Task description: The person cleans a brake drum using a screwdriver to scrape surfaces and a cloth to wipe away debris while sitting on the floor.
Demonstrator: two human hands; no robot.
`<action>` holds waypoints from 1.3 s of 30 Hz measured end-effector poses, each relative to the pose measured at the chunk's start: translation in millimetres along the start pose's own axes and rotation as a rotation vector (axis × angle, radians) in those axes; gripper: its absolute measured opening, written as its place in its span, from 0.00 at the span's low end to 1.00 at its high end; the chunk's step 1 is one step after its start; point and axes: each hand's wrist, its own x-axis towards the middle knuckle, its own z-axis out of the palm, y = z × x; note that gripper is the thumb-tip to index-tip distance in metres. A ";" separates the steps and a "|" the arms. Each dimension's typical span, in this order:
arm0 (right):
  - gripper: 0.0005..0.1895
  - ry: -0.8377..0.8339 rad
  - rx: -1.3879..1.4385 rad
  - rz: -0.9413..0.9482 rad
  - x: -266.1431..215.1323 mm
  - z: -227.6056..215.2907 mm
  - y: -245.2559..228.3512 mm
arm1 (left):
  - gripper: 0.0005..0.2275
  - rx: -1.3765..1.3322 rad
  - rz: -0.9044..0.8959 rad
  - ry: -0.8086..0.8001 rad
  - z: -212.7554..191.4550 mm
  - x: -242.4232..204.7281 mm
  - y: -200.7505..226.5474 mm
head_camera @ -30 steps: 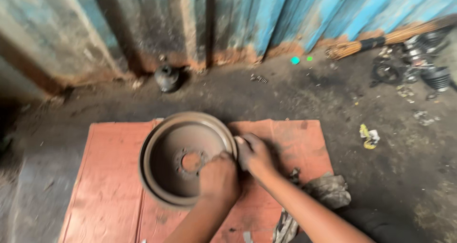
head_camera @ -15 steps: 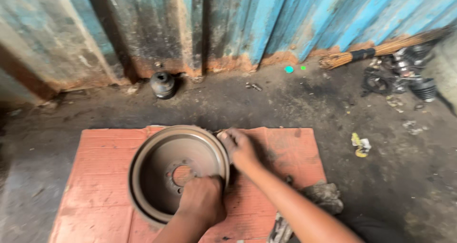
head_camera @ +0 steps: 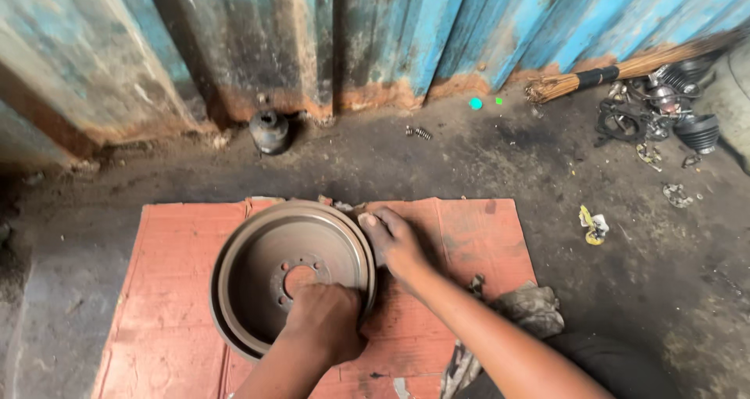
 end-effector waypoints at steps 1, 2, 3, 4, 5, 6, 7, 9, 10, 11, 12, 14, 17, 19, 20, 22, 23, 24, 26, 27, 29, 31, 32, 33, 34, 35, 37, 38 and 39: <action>0.11 0.028 -0.007 0.044 -15.2 -1.4 5.5 | 0.09 -0.056 -0.047 0.106 3.2 4.6 8.2; 0.11 0.056 -0.014 0.076 -22.5 -2.3 8.5 | 0.08 -0.107 -0.095 0.223 3.2 14.1 17.1; 0.11 0.057 0.001 0.140 -25.3 -3.5 10.1 | 0.07 -0.156 -0.143 0.339 3.6 19.6 20.8; 0.12 0.070 0.016 0.219 -35.6 -5.2 11.4 | 0.08 -0.185 -0.172 0.307 5.6 20.7 20.6; 0.14 0.082 0.032 0.298 -43.8 -6.5 11.4 | 0.09 -0.212 -0.202 0.275 4.2 23.5 18.4; 0.13 0.101 -0.008 0.307 -40.1 -8.1 9.8 | 0.10 -0.243 -0.227 0.256 0.2 27.6 18.9; 0.13 0.120 -0.047 0.315 -30.2 -5.4 8.6 | 0.10 -0.215 -0.160 0.244 -2.2 25.8 17.2; 0.12 0.112 -0.086 0.251 -12.5 1.4 5.1 | 0.11 -0.159 -0.054 0.212 -4.5 8.3 4.2; 0.12 0.092 -0.089 0.174 -3.1 3.5 4.7 | 0.11 -0.081 0.010 0.133 -5.8 2.1 -1.0; 0.12 0.071 -0.092 0.097 -2.1 5.4 5.4 | 0.11 -0.004 0.075 0.053 -8.4 -2.2 -6.3; 0.12 0.089 -0.072 0.152 -11.9 6.6 6.6 | 0.11 0.083 0.139 -0.033 -10.3 -7.8 -10.1; 0.13 0.132 -0.039 0.248 -28.5 -1.9 4.8 | 0.11 0.104 0.072 -0.002 -14.2 -8.9 -2.1; 0.12 0.178 0.107 0.289 -56.8 1.0 11.5 | 0.10 0.016 -0.065 0.097 -22.7 6.1 15.1; 0.12 0.217 -0.045 0.187 -41.6 1.8 15.4 | 0.10 -0.057 -0.087 0.138 -22.8 13.3 24.5; 0.12 0.224 -0.114 0.132 -29.6 4.0 15.4 | 0.11 -0.070 -0.073 0.139 -20.7 9.0 21.2; 0.13 0.149 -0.043 0.077 -5.4 2.3 11.3 | 0.12 -0.034 -0.023 0.079 -14.6 -1.1 13.6; 0.13 0.110 -0.005 0.053 3.4 4.7 10.8 | 0.12 0.016 0.011 0.017 -10.8 -7.2 9.3; 0.12 0.140 0.013 0.115 1.2 6.3 12.6 | 0.12 0.065 0.044 -0.044 -7.6 -11.6 5.4; 0.13 0.202 0.046 0.235 -20.2 2.3 17.8 | 0.12 -0.022 0.008 0.072 -2.3 -12.7 7.7; 0.14 0.193 0.011 0.263 -33.3 0.1 20.3 | 0.13 -0.065 -0.007 0.133 -3.3 -6.9 10.3; 0.17 0.193 -0.056 0.326 -56.5 -1.7 24.3 | 0.12 -0.186 -0.180 0.212 -10.2 16.6 20.7; 0.16 0.226 -0.182 0.115 -34.1 -0.9 28.2 | 0.12 -0.233 -0.229 0.202 -3.2 21.0 29.4; 0.16 0.231 -0.243 -0.001 -16.0 -0.4 25.6 | 0.12 -0.203 -0.204 0.179 -0.9 16.7 25.1; 0.15 0.182 -0.160 0.037 -6.2 -3.0 20.0 | 0.12 -0.173 -0.180 0.157 0.9 12.7 21.1; 0.15 0.122 -0.067 0.070 4.5 0.5 14.6 | 0.12 -0.125 -0.113 0.102 2.6 6.7 15.0; 0.15 0.061 0.025 0.103 11.2 5.8 10.4 | 0.13 -0.078 -0.047 0.046 5.2 -0.4 10.0; 0.13 0.094 -0.028 0.151 -11.9 5.7 7.2 | 0.13 -0.079 -0.033 -0.029 11.4 -10.7 6.8; 0.13 0.112 -0.065 0.161 -16.6 -0.6 5.3 | 0.13 -0.120 -0.080 -0.016 9.2 -5.1 9.9; 0.13 0.117 -0.075 0.228 -19.5 -4.1 5.6 | 0.14 -0.161 -0.127 -0.002 6.6 1.8 13.9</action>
